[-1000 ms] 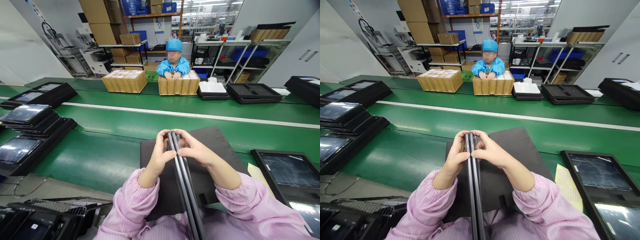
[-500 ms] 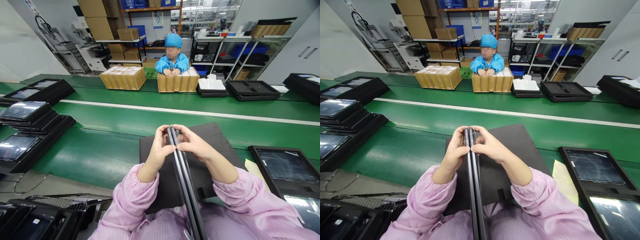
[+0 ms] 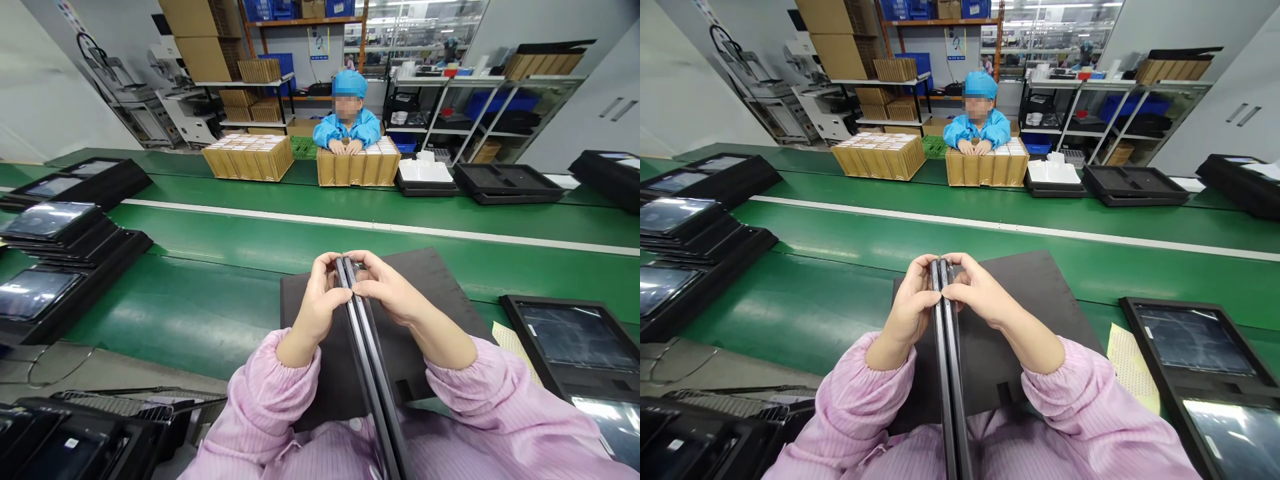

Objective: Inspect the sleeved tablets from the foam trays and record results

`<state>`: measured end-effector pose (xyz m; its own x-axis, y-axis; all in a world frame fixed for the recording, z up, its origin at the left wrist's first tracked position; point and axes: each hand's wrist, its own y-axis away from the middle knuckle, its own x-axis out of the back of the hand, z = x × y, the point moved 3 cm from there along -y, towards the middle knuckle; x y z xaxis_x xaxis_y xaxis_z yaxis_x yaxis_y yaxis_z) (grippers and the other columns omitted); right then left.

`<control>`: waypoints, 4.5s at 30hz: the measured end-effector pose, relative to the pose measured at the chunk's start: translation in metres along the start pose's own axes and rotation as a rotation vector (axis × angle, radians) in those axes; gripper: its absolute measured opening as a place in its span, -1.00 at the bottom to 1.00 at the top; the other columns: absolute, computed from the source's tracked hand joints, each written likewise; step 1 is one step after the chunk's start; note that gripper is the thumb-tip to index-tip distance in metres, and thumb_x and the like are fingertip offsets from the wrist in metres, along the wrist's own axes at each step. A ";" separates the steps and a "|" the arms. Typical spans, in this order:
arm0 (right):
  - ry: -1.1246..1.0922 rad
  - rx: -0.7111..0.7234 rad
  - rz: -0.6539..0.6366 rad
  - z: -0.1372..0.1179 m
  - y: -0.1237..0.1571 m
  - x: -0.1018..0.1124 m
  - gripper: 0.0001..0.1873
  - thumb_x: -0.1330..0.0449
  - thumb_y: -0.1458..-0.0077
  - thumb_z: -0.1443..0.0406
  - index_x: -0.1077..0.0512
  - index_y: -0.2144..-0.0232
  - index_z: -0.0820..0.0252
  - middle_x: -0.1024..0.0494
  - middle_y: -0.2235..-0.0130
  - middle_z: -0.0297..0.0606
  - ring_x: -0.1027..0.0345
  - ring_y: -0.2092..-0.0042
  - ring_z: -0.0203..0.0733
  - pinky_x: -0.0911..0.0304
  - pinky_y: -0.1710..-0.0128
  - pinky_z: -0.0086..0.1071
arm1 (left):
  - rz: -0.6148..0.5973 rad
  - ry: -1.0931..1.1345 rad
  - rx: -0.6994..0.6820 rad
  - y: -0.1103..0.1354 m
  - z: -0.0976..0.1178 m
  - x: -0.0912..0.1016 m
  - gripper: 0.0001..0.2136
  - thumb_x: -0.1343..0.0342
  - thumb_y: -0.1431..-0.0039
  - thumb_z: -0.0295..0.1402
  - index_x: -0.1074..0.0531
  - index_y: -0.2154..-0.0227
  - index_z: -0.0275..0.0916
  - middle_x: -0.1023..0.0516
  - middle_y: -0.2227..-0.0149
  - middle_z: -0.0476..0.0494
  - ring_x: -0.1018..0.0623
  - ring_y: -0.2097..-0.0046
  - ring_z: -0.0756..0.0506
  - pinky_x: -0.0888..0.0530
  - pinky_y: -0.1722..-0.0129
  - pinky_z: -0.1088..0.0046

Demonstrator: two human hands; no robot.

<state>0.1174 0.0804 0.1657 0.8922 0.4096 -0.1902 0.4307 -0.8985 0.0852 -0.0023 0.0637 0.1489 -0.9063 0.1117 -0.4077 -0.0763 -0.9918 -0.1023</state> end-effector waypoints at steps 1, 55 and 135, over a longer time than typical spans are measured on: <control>-0.008 -0.001 0.004 0.000 -0.001 0.000 -0.50 -0.23 0.29 0.29 -0.29 0.17 0.12 -0.34 0.50 -0.45 -0.18 0.52 -0.31 -0.17 0.55 -0.42 | 0.003 -0.005 0.002 -0.001 0.001 0.000 -0.57 -0.19 0.25 -0.43 -0.31 0.20 -0.16 -0.38 0.23 -0.03 -0.40 0.20 -0.09 -0.37 0.16 0.35; 0.091 0.670 0.270 0.088 0.088 -0.015 -0.62 0.01 -0.29 0.14 -0.31 -0.12 -0.14 -0.31 -0.21 -0.32 -0.18 -0.22 -0.01 -0.08 -0.23 0.04 | -0.041 -0.112 -0.424 0.091 -0.039 -0.026 -0.64 -0.13 -0.11 -0.18 -0.30 0.02 -0.03 -0.03 -0.27 -0.21 -0.29 -0.21 -0.29 -0.35 -0.10 0.10; 0.516 0.165 -0.005 -0.014 0.137 0.007 -0.72 -0.15 0.07 0.50 -0.21 0.33 0.10 -0.22 0.22 -0.33 -0.15 0.38 -0.36 -0.21 0.45 -0.46 | 0.052 -0.385 -0.277 -0.016 -0.020 -0.036 -0.66 -0.16 0.11 -0.07 -0.28 0.37 -0.19 -0.31 0.40 0.00 -0.30 0.36 -0.03 -0.29 0.30 0.43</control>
<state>0.1848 -0.0377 0.1899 0.8589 0.4014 0.3182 0.4453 -0.8921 -0.0766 0.0393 0.0767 0.1473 -0.9981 -0.0207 -0.0584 0.0399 -0.9359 -0.3500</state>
